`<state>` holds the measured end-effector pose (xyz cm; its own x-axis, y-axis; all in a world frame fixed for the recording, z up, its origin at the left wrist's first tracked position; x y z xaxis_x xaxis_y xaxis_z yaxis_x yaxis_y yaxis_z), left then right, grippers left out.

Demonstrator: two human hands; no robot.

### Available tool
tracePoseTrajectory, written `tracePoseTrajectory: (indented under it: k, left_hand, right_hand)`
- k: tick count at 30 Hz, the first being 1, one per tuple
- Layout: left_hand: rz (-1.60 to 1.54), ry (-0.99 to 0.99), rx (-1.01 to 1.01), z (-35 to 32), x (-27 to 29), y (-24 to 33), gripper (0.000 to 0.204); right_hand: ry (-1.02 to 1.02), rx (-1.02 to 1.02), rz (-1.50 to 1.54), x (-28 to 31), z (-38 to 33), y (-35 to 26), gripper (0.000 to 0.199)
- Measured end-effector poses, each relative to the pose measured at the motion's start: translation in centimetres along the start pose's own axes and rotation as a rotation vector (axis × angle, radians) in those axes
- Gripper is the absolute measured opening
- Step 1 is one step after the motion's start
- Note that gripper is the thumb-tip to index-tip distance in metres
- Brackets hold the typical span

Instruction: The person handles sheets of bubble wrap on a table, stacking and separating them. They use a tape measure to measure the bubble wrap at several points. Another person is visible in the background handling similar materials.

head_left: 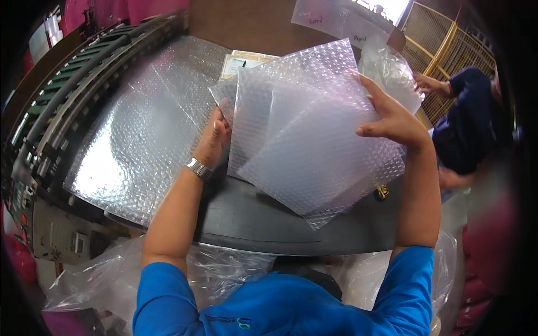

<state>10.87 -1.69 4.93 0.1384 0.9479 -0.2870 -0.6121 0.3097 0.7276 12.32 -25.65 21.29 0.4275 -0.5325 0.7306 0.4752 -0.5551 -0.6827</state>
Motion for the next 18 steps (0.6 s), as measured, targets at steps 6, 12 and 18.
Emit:
tracePoseTrajectory:
  k: [6, 12, 18]
  left_hand:
    - [-0.521, 0.378, 0.197, -1.2, 1.4, -4.1, 0.037]
    - [0.128, 0.115, 0.737, -4.0, 2.1, -7.9, 0.027]
    - [0.834, 0.001, -0.261, -0.1, 1.1, 1.7, 0.08]
  right_hand:
    - [-0.032, -0.048, -0.182, -2.1, 2.0, -0.5, 0.1]
    - [0.077, -0.12, -0.24, -1.8, 1.4, 1.9, 0.091]
    - [0.081, -0.066, -0.263, -1.8, -0.4, -0.1, 0.089]
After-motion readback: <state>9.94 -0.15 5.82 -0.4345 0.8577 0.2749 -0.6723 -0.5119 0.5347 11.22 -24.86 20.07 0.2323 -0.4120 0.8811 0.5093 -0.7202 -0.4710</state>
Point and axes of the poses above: each hand's wrist, its own z-axis towards the middle knuckle, its own x-axis out of the back of the hand, y = z × x, the point moved 9 cm from there along z, towards the middle knuckle, and after that the axes turned 11 degrees about -x, right-handed, at the moved point
